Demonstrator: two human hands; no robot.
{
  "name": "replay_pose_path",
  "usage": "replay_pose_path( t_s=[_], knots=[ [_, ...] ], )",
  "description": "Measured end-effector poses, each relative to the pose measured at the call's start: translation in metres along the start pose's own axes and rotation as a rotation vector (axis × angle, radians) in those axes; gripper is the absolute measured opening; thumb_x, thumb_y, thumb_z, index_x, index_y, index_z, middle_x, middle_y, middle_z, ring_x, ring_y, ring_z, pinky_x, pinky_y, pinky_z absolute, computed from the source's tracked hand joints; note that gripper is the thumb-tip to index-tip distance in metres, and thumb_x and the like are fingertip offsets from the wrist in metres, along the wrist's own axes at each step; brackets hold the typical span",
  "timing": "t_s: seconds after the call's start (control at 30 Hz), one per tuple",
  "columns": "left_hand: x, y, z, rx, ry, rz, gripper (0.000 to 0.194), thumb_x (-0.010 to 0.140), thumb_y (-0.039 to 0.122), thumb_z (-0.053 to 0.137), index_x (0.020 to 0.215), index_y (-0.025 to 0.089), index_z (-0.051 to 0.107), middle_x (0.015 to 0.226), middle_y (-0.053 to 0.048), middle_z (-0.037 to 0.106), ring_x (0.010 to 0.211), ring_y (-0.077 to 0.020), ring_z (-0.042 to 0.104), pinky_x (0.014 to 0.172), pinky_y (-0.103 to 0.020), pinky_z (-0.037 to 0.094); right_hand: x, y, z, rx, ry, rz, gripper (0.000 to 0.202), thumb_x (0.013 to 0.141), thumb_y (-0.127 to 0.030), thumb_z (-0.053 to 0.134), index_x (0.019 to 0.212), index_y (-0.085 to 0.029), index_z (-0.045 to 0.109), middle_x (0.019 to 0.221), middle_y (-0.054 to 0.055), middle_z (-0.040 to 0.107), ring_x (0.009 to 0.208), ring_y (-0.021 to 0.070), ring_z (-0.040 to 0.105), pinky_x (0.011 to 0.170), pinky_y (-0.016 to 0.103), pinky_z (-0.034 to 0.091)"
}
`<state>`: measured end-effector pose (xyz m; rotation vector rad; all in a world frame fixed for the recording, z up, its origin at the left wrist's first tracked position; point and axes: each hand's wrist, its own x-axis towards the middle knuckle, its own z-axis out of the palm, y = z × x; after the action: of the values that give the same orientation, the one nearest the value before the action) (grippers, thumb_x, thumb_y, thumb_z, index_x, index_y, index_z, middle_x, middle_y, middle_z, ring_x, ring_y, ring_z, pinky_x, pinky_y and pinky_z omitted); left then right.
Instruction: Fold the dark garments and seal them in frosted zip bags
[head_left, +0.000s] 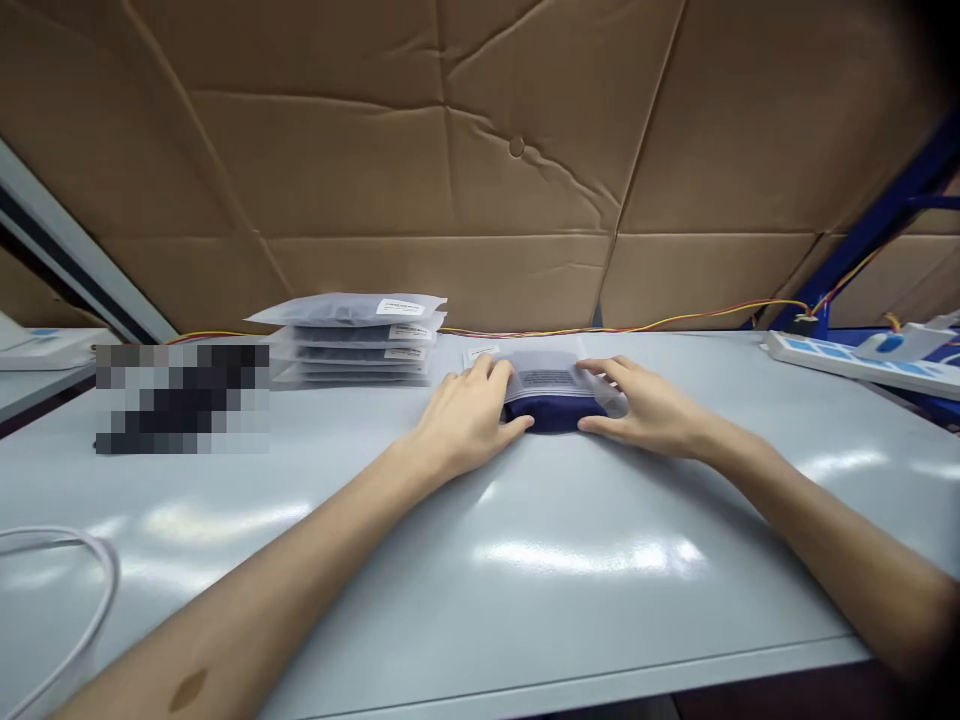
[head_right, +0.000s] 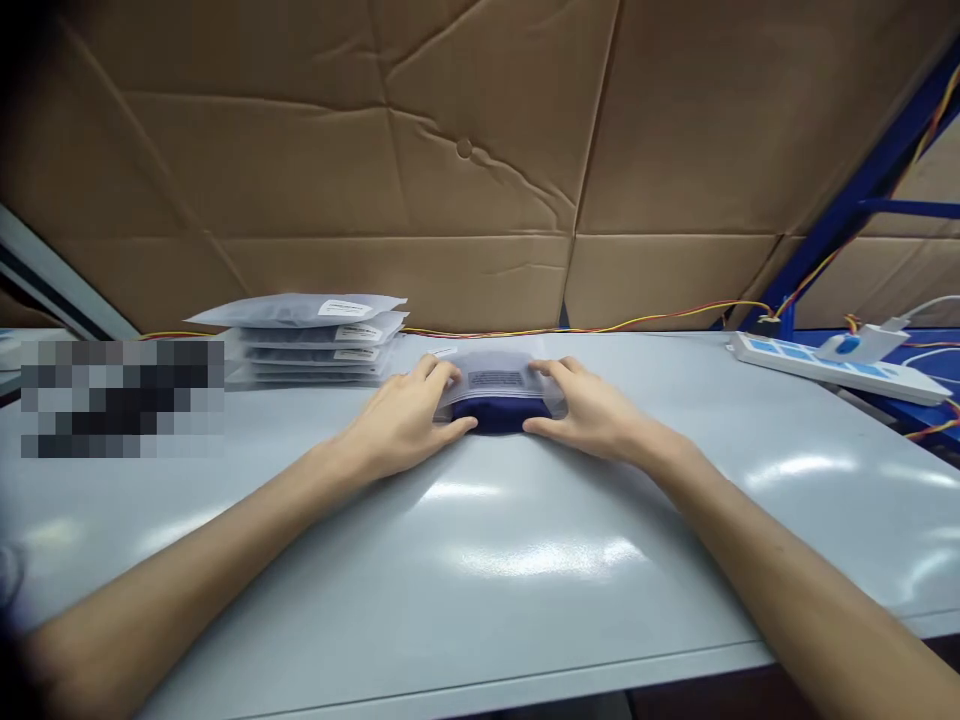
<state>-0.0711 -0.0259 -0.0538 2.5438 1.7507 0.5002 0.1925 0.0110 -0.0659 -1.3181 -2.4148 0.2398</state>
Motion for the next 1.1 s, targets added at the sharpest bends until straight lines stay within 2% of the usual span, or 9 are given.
replay_pose_path(
  t_s=[0.17, 0.27, 0.4, 0.53, 0.63, 0.77, 0.83, 0.93, 1.1],
  knots=[
    [0.002, 0.002, 0.003, -0.013, 0.045, 0.000, 0.018, 0.089, 0.025, 0.059, 0.105, 0.022, 0.050, 0.113, -0.007, 0.063, 0.091, -0.0254, 0.064, 0.080, -0.039, 0.049, 0.005, -0.007, 0.012, 0.021, 0.102, 0.020, 0.056, 0.086, -0.048, 0.065, 0.135, -0.025, 0.053, 0.127, 0.012, 0.061, 0.109, 0.0293, 0.064, 0.093, 0.045, 0.054],
    [0.003, 0.003, 0.005, -0.006, 0.057, 0.015, 0.019, 0.087, 0.014, 0.054, 0.104, 0.022, 0.051, 0.109, -0.007, 0.063, 0.089, -0.0243, 0.063, 0.078, -0.038, 0.049, 0.008, -0.011, 0.016, 0.002, 0.153, 0.061, 0.046, 0.087, -0.044, 0.064, 0.128, -0.023, 0.057, 0.121, 0.011, 0.063, 0.104, 0.0280, 0.065, 0.089, 0.042, 0.054],
    [0.005, 0.000, 0.002, -0.003, 0.048, 0.068, 0.018, 0.091, 0.020, 0.053, 0.108, 0.021, 0.053, 0.111, -0.006, 0.062, 0.089, -0.0240, 0.063, 0.081, -0.040, 0.050, 0.010, -0.010, 0.016, -0.008, 0.182, 0.094, 0.041, 0.088, -0.041, 0.064, 0.125, -0.023, 0.058, 0.118, 0.011, 0.065, 0.098, 0.0278, 0.067, 0.086, 0.043, 0.054],
    [0.002, -0.011, -0.009, -0.014, -0.021, 0.222, 0.035, 0.089, 0.035, 0.059, 0.123, 0.025, 0.056, 0.120, -0.007, 0.058, 0.104, -0.0264, 0.060, 0.093, -0.042, 0.048, 0.010, 0.000, 0.011, 0.042, 0.153, 0.084, 0.041, 0.088, -0.043, 0.064, 0.124, -0.024, 0.061, 0.117, 0.011, 0.067, 0.099, 0.0277, 0.067, 0.085, 0.043, 0.054],
    [-0.001, -0.019, -0.017, -0.026, -0.111, 0.315, 0.053, 0.086, 0.030, 0.059, 0.138, 0.030, 0.050, 0.126, -0.009, 0.054, 0.117, -0.0280, 0.054, 0.100, -0.043, 0.047, 0.010, 0.010, 0.006, 0.111, 0.121, 0.046, 0.037, 0.088, -0.045, 0.063, 0.120, -0.026, 0.064, 0.117, 0.008, 0.070, 0.102, 0.0268, 0.067, 0.088, 0.043, 0.054],
    [-0.004, -0.023, -0.024, -0.023, -0.185, 0.336, 0.065, 0.083, 0.020, 0.055, 0.146, 0.033, 0.043, 0.132, -0.007, 0.052, 0.123, -0.0260, 0.051, 0.101, -0.039, 0.046, 0.010, 0.019, 0.000, 0.179, 0.115, 0.070, 0.028, 0.090, -0.042, 0.062, 0.113, -0.027, 0.067, 0.118, 0.006, 0.072, 0.104, 0.0256, 0.067, 0.089, 0.043, 0.054],
    [-0.003, -0.023, -0.025, -0.023, -0.182, 0.336, 0.060, 0.083, 0.018, 0.053, 0.141, 0.032, 0.048, 0.131, -0.006, 0.055, 0.120, -0.0245, 0.054, 0.098, -0.037, 0.048, 0.010, 0.020, -0.002, 0.157, 0.133, 0.060, 0.027, 0.091, -0.040, 0.061, 0.114, -0.026, 0.067, 0.120, 0.006, 0.072, 0.106, 0.0261, 0.067, 0.093, 0.045, 0.053],
    [-0.001, -0.020, -0.022, -0.053, -0.139, 0.311, 0.038, 0.085, 0.019, 0.052, 0.122, 0.027, 0.058, 0.121, -0.004, 0.063, 0.110, -0.0229, 0.061, 0.089, -0.034, 0.050, 0.008, 0.015, -0.004, 0.050, 0.229, -0.011, 0.032, 0.091, -0.040, 0.061, 0.120, -0.026, 0.065, 0.122, 0.008, 0.069, 0.113, 0.0296, 0.063, 0.096, 0.050, 0.051],
    [0.001, -0.013, -0.015, -0.136, -0.079, 0.278, 0.017, 0.090, 0.031, 0.055, 0.105, 0.024, 0.060, 0.105, -0.002, 0.071, 0.094, -0.0226, 0.066, 0.078, -0.034, 0.049, 0.003, -0.012, -0.004, -0.091, 0.360, -0.320, 0.036, 0.090, -0.035, 0.064, 0.123, -0.022, 0.061, 0.123, 0.012, 0.066, 0.116, 0.0298, 0.059, 0.098, 0.048, 0.048]
  ],
)
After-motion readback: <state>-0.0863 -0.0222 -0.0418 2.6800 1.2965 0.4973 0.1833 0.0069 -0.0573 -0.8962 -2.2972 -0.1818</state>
